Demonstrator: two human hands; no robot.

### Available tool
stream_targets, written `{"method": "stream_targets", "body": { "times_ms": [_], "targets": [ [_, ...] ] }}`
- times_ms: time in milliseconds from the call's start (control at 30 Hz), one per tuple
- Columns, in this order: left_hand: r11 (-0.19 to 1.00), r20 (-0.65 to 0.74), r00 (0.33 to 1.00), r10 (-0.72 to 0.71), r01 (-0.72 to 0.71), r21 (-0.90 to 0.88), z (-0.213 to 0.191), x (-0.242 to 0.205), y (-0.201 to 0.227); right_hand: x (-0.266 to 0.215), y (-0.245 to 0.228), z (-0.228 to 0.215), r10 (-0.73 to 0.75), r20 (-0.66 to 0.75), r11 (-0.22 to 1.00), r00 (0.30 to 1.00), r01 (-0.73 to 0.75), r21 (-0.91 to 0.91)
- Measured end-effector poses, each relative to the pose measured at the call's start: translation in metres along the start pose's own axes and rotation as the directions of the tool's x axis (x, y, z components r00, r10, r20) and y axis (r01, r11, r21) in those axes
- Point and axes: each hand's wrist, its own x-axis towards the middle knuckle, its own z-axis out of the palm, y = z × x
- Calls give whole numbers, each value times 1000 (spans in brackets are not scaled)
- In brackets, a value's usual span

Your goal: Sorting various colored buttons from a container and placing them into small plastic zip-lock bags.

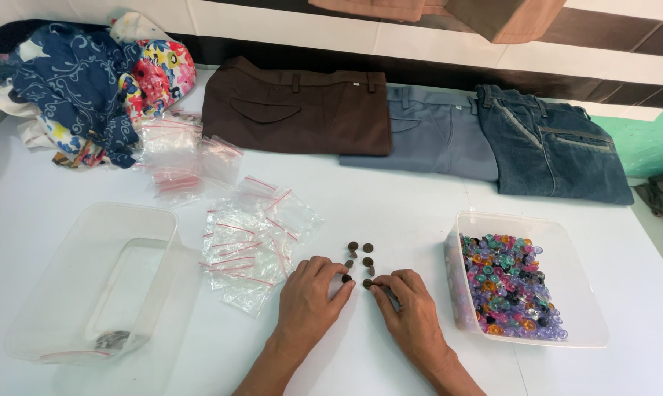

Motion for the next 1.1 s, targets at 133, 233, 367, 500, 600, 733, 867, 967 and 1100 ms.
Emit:
{"method": "stream_targets", "body": {
  "times_ms": [133,233,367,500,600,733,867,967,1100],
  "targets": [
    [999,-21,999,-24,22,-49,-3,0,3,0,-6,-6,65,29,997,997,-66,48],
    [998,-33,999,-13,11,-58,-3,0,2,-2,-6,-8,94,31,994,995,-96,51],
    [998,-15,999,-32,31,-61,-6,0,4,-3,-9,-11,64,-9,995,998,-64,73],
    [998,-56,998,9,-13,-64,-10,0,7,-9,-16,-18,52,-34,993,998,-48,109],
    [996,-114,991,65,-72,-54,-16,1,14,-19,-27,-25,-87,-68,988,994,95,126],
    [973,-298,931,211,-229,-26,-22,5,29,-40,-43,-39,-287,-42,942,957,290,170],
    [936,-302,903,306,-344,-79,-28,12,65,-65,-56,-73,-272,0,926,962,262,273],
    [900,-261,899,352,-401,-169,-30,21,102,-73,-55,-113,-186,-32,959,982,188,210],
    [826,-84,869,488,-491,-278,-16,38,149,-63,-19,-177,-150,-115,988,982,146,-41]
  ]
}}
